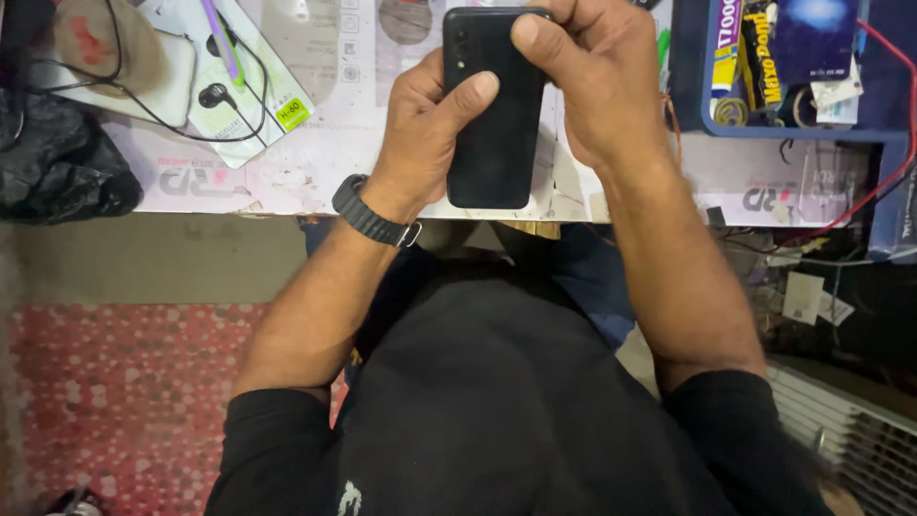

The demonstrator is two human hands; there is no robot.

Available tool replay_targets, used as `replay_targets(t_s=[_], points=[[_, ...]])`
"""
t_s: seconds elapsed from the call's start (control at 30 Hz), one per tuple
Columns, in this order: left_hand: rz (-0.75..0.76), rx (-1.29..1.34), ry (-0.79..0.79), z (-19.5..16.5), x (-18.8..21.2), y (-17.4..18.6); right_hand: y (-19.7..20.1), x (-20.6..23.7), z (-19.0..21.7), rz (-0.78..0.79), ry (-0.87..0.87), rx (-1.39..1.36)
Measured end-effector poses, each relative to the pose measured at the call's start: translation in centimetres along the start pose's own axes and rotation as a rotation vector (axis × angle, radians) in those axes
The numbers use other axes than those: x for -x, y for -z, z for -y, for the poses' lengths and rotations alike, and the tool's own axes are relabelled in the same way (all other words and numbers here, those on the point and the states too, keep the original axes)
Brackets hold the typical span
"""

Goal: The person assembles a smartphone by placing a camera module into the back cover, then fitting the back cover onto the phone chassis. The person repeatedly checks the fit and alignment, then disassembles the phone to reposition the camera module before reassembling it.

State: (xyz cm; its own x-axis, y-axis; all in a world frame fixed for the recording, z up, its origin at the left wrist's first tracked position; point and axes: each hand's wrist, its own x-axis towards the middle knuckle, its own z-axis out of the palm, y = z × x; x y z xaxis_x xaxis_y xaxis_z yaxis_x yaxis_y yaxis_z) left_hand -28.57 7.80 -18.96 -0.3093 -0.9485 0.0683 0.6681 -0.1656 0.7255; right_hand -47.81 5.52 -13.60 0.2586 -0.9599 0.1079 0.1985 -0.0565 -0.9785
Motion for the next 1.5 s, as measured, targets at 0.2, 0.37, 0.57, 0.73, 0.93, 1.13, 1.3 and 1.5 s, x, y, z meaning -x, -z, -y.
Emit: replay_targets(t_s=[0.2, 0.37, 0.57, 0.73, 0.93, 1.13, 1.3, 1.5], points=[[-0.109, 0.138, -0.125, -0.6, -0.1, -0.6, -1.4, 5.2, 1.0, 0.036, -0.134, 0.343], [-0.110, 0.113, -0.130, -0.4, -0.5, -1.5, -1.2, 7.1, -0.2, -0.028, -0.146, 0.253], [0.003, -0.213, 0.045, -0.2, -0.1, -1.4, 1.3, 7.2, -0.3, -0.170, -0.221, -0.010], [-0.003, -0.209, 0.016, 0.5, -0.1, -1.6, 1.8, 8.0, 0.2, -0.125, -0.239, -0.060], [-0.014, -0.194, 0.021, 0.5, -0.4, -1.4, 1.4, 8.7, 0.5, -0.094, -0.142, -0.054], [0.007, -0.157, 0.025, 0.7, -0.5, -1.3, 0.6, 9.4, 0.7, -0.177, -0.071, 0.142], [0.006, -0.147, 0.028, 0.5, -0.5, -1.3, 0.1, 9.2, 1.0, -0.168, -0.021, 0.169], [0.002, -0.127, 0.070, 0.4, -0.5, -1.2, 0.1, 9.4, 1.3, -0.076, 0.058, 0.129]])
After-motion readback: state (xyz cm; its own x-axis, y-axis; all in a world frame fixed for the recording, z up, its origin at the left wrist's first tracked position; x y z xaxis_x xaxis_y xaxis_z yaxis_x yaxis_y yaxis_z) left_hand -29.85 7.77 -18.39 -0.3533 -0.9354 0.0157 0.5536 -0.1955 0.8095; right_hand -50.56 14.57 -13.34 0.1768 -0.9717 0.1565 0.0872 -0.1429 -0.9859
